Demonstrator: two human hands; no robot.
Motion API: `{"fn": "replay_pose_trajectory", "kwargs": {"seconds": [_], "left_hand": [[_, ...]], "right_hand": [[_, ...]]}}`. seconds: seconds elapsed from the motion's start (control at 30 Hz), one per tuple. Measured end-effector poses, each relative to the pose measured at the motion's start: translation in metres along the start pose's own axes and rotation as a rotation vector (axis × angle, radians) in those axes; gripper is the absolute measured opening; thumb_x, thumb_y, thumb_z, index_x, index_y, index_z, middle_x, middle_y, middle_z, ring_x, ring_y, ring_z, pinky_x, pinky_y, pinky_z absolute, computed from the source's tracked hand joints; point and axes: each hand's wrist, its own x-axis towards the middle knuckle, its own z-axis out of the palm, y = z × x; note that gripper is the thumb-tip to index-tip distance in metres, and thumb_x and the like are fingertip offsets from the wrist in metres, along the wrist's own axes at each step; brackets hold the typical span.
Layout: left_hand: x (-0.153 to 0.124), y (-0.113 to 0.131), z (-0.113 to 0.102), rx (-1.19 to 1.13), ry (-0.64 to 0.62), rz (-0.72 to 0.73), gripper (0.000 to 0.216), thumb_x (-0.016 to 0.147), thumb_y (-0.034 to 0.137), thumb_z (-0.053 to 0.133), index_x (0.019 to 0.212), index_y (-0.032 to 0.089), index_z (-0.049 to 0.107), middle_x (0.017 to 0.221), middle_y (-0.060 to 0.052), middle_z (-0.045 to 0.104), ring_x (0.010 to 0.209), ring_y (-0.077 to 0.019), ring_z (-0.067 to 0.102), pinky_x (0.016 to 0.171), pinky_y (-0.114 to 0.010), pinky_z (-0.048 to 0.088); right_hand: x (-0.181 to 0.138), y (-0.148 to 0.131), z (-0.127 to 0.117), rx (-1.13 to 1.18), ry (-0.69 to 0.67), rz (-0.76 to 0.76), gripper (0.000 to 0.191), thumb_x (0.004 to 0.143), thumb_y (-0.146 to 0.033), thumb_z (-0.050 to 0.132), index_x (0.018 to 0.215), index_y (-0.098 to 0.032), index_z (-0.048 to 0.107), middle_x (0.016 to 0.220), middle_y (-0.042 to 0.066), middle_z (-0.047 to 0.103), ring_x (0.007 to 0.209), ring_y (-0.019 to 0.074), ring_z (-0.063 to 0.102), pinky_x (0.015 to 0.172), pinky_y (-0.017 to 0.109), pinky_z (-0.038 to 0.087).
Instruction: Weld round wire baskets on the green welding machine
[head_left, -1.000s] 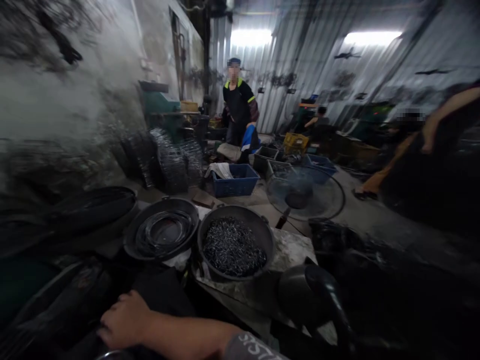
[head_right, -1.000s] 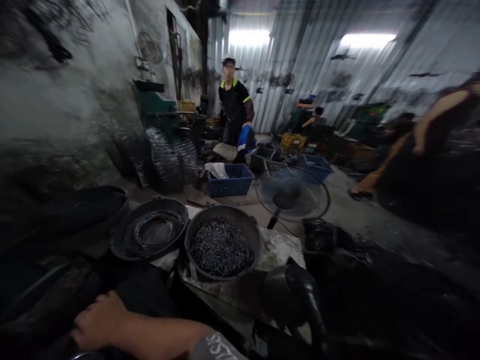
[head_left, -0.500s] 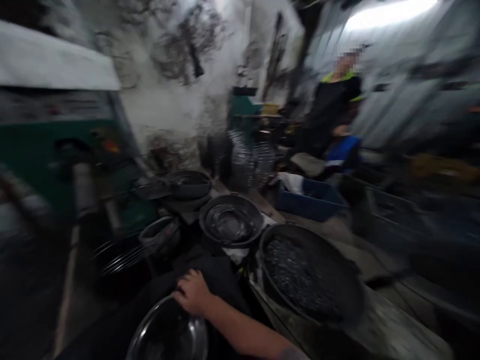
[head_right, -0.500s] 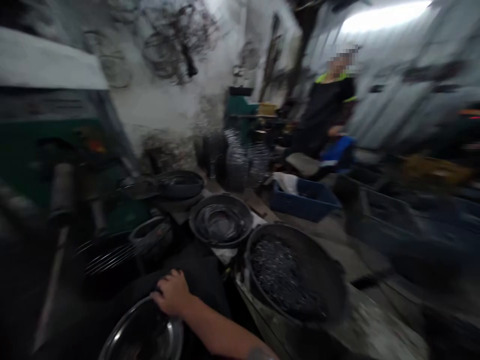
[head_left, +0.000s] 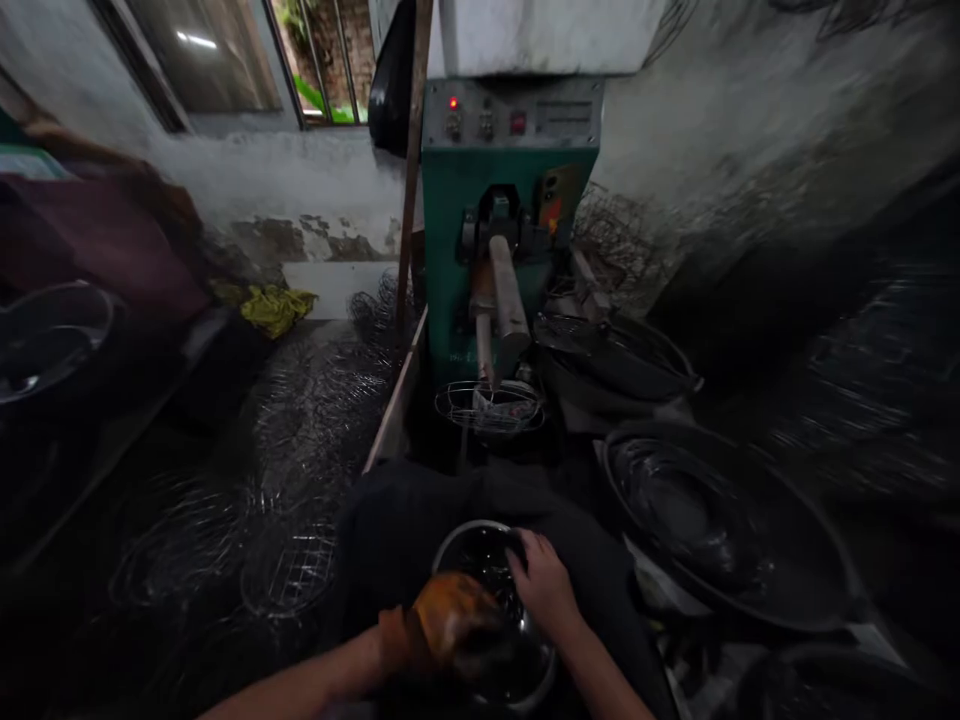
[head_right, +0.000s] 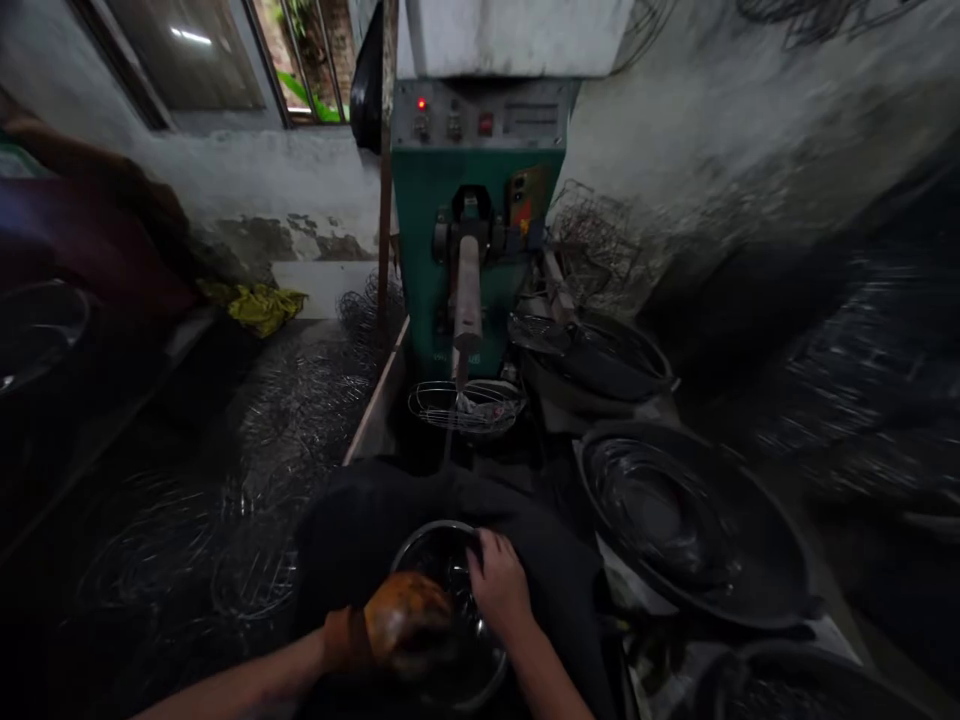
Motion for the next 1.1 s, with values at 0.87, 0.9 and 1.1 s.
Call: {"fn": "replay_pose_trajectory", "kwargs": {"seconds": [0.87, 0.9, 1.1], "left_hand": [[0.199, -0.054, -0.166, 0.643, 0.723, -0.162, 0.07, 0.073, 0.044, 0.077, 0.136, 0.02, 0.058, 0.136, -0.013, 0.06, 0.128, -0.0323, 0.053, 0.111, -0.044, 0.042], [0.2, -0.058, -0.167, 0.633, 0.72, -0.143, 0.068, 0.072, 0.042, 0.078, 0.133, 0.02, 0.06, 0.133, -0.012, 0.062, 0.126, -0.0317, 0.055, 0.11, -0.043, 0.044], [0.201, -0.073, -0.174, 0.582, 0.656, -0.156, 0.065, 0.069, 0.042, 0.083, 0.124, 0.015, 0.063, 0.125, -0.014, 0.066, 0.119, -0.032, 0.061, 0.104, -0.042, 0.051]], "right_hand": [[0.251, 0.054, -0.074, 0.135, -0.009, 0.001, 0.026, 0.075, -0.028, 0.059, 0.095, -0.021, 0.076, 0.091, 0.005, 0.078, 0.086, 0.0245, 0.073, 0.083, 0.035, 0.057], [0.251, 0.053, -0.075, 0.109, -0.006, -0.003, 0.025, 0.075, -0.027, 0.059, 0.094, -0.021, 0.076, 0.09, 0.005, 0.079, 0.085, 0.0242, 0.074, 0.082, 0.034, 0.057], [0.245, 0.04, -0.085, -0.039, -0.003, -0.04, 0.024, 0.08, -0.022, 0.058, 0.097, -0.021, 0.074, 0.093, 0.006, 0.078, 0.088, 0.0241, 0.074, 0.081, 0.033, 0.057]]}}
